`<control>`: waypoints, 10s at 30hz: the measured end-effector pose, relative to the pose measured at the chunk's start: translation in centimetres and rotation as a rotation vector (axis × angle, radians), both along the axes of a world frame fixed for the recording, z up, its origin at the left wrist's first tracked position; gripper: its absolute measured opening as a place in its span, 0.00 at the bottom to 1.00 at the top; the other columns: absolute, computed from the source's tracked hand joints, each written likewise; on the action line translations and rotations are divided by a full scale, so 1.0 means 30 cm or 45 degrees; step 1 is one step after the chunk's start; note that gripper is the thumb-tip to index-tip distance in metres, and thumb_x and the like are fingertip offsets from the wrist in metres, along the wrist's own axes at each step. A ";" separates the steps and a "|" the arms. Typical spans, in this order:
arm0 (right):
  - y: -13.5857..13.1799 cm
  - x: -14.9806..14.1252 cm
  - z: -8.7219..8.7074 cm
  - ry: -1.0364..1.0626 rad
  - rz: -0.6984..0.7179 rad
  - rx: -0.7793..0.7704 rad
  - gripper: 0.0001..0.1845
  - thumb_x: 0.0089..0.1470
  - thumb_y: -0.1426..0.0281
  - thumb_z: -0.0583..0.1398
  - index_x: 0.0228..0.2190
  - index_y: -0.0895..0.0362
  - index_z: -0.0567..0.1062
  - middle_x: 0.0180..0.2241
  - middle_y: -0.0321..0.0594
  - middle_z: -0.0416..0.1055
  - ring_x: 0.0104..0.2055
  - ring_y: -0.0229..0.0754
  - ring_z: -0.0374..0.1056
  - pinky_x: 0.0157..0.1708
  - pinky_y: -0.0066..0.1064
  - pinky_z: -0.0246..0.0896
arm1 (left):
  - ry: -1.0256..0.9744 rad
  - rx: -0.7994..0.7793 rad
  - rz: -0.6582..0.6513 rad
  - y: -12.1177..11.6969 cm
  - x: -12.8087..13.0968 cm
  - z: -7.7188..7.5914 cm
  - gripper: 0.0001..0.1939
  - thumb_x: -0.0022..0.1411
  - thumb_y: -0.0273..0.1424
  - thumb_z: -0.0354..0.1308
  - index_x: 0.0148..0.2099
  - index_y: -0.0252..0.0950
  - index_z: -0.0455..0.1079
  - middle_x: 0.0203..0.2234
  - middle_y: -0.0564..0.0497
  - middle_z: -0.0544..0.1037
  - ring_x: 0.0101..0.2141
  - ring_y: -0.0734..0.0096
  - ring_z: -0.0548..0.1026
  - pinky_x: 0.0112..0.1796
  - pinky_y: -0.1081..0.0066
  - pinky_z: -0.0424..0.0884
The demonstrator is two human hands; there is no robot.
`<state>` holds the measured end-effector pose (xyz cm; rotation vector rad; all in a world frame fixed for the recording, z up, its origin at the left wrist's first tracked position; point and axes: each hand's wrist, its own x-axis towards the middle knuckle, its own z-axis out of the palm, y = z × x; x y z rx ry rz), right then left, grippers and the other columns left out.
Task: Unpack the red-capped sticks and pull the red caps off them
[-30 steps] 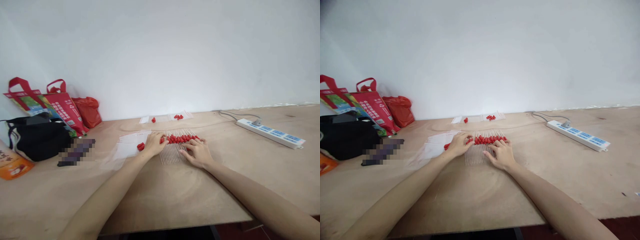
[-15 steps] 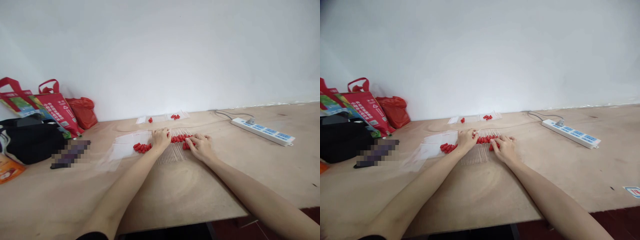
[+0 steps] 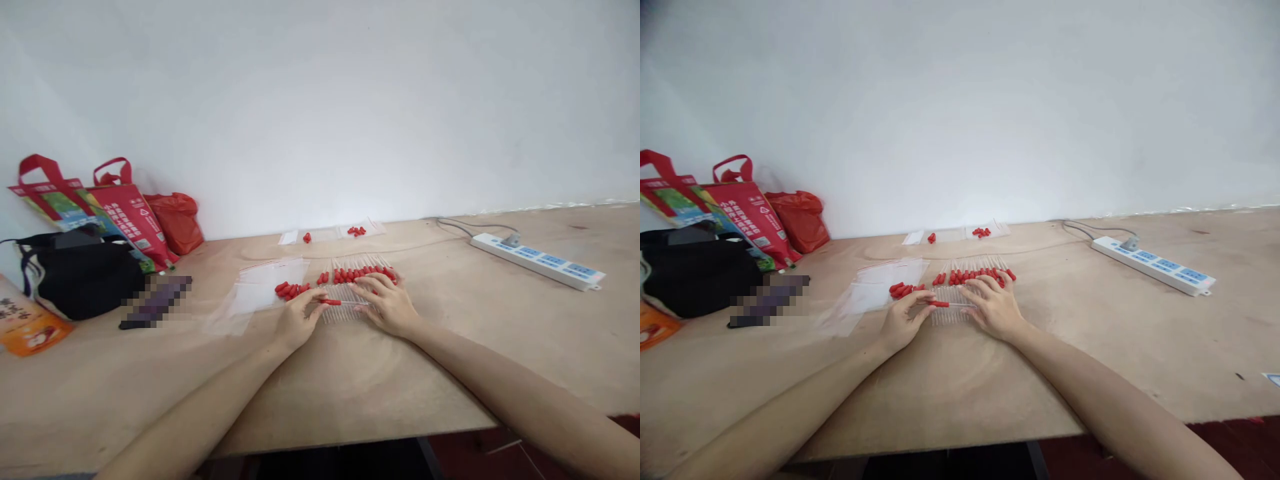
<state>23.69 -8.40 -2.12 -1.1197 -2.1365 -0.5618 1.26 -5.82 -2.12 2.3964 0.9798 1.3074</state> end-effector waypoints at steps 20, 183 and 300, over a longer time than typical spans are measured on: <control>-0.020 -0.027 -0.008 -0.003 0.175 0.131 0.10 0.54 0.68 0.52 0.30 0.51 0.74 0.18 0.31 0.68 0.30 0.36 0.59 0.50 0.43 0.36 | 0.441 0.511 -0.084 0.008 0.036 0.007 0.08 0.61 0.32 0.50 0.34 0.39 0.70 0.31 0.53 0.78 0.41 0.67 0.72 0.47 0.61 0.59; 0.007 -0.015 -0.006 -0.036 -0.161 -0.226 0.24 0.51 0.50 0.49 0.35 0.54 0.74 0.33 0.41 0.71 0.37 0.42 0.59 0.44 0.40 0.38 | 0.449 0.086 0.675 0.112 -0.140 0.057 0.11 0.54 0.40 0.54 0.35 0.40 0.70 0.33 0.51 0.76 0.38 0.62 0.69 0.41 0.62 0.58; 0.088 0.120 -0.016 0.463 -0.479 -0.060 0.20 0.55 0.59 0.49 0.23 0.54 0.75 0.22 0.37 0.69 0.30 0.38 0.60 0.38 0.36 0.38 | 0.778 -0.388 0.577 0.246 0.194 0.122 0.18 0.53 0.43 0.51 0.20 0.38 0.69 0.22 0.51 0.75 0.32 0.63 0.71 0.37 0.63 0.60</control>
